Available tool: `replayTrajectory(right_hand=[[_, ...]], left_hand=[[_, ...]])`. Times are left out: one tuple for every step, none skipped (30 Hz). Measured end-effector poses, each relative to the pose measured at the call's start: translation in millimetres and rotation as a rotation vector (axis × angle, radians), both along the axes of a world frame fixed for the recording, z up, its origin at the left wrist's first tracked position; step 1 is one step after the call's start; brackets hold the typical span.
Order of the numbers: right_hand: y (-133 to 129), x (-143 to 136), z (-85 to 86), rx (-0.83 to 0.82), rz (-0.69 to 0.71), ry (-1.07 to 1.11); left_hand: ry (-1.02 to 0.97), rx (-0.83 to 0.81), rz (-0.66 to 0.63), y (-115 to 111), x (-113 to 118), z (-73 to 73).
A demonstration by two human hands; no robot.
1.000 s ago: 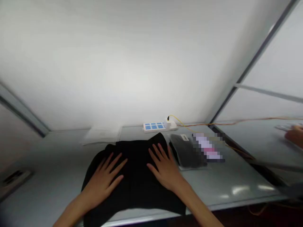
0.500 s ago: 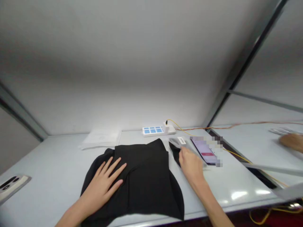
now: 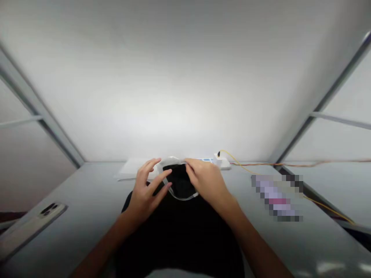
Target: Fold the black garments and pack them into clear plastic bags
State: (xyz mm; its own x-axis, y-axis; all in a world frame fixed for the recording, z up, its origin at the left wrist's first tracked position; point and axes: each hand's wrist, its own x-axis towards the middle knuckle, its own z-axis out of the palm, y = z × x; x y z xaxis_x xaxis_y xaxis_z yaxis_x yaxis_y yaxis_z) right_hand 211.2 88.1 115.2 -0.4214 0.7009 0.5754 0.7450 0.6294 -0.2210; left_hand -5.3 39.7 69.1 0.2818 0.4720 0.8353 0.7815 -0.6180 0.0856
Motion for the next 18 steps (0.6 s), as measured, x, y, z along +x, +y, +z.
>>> replayTrajectory(right_hand=[[4.7,-6.3,-6.0,-0.047,0.069,-0.028],[8.6,-11.6,-13.7,-0.091,0.133,-0.06],[11.6,-15.9,-22.8,-0.132,0.195,-0.087],[13.5,-19.0,-32.8,-0.166,0.251,-0.103],[14.7,-21.0,-43.1,-0.196,0.301,-0.101],[15.3,-22.0,-53.4,-0.22,0.347,-0.081],[15.9,-21.9,-63.1,-0.239,0.384,-0.046],[16.7,-20.9,-72.2,-0.249,0.412,-0.006],[18.0,-19.1,-80.4,-0.253,0.43,0.032],[20.0,-16.9,-87.7,-0.255,0.44,0.059],[22.6,-14.6,-94.2,-0.261,0.439,0.078],[25.5,-12.3,-100.0,-0.276,0.421,0.09],[28.6,-10.4,-105.0,-0.301,0.388,0.096],[31.6,-8.9,-109.5,-0.332,0.35,0.097],[34.5,-8.0,-113.5,-0.363,0.315,0.097],[37.1,-7.6,-117.1,-0.389,0.294,0.096],[39.5,-7.7,-120.4,-0.409,0.282,0.098],[41.7,-8.1,-123.5,-0.421,0.275,0.108]], left_hand=[[0.005,-0.006,0.032,4.0,-2.3,-6.5],[0.022,-0.015,0.057,7.1,-5.1,-13.9],[0.049,-0.024,0.074,9.2,-8.2,-21.7],[0.088,-0.032,0.083,10.6,-11.2,-29.2],[0.135,-0.038,0.085,11.2,-13.9,-36.0],[0.184,-0.046,0.089,11.4,-16.2,-41.6],[0.233,-0.064,0.099,11.4,-18.1,-46.2],[0.279,-0.097,0.114,11.3,-19.8,-49.7],[0.319,-0.139,0.128,11.3,-21.5,-52.4],[0.349,-0.178,0.135,11.5,-23.2,-54.5],[0.369,-0.216,0.135,11.9,-25.1,-56.3],[0.381,-0.251,0.128,12.5,-27.2,-57.8],[0.385,-0.277,0.113,13.3,-29.2,-59.1],[0.383,-0.291,0.094,14.4,-31.1,-60.4],[0.383,-0.295,0.073,15.7,-32.6,-61.7],[0.389,-0.295,0.052,17.1,-33.4,-62.9],[0.403,-0.291,0.033,18.4,-33.5,-64.3],[0.423,-0.279,0.015,19.7,-32.9,-65.7]])
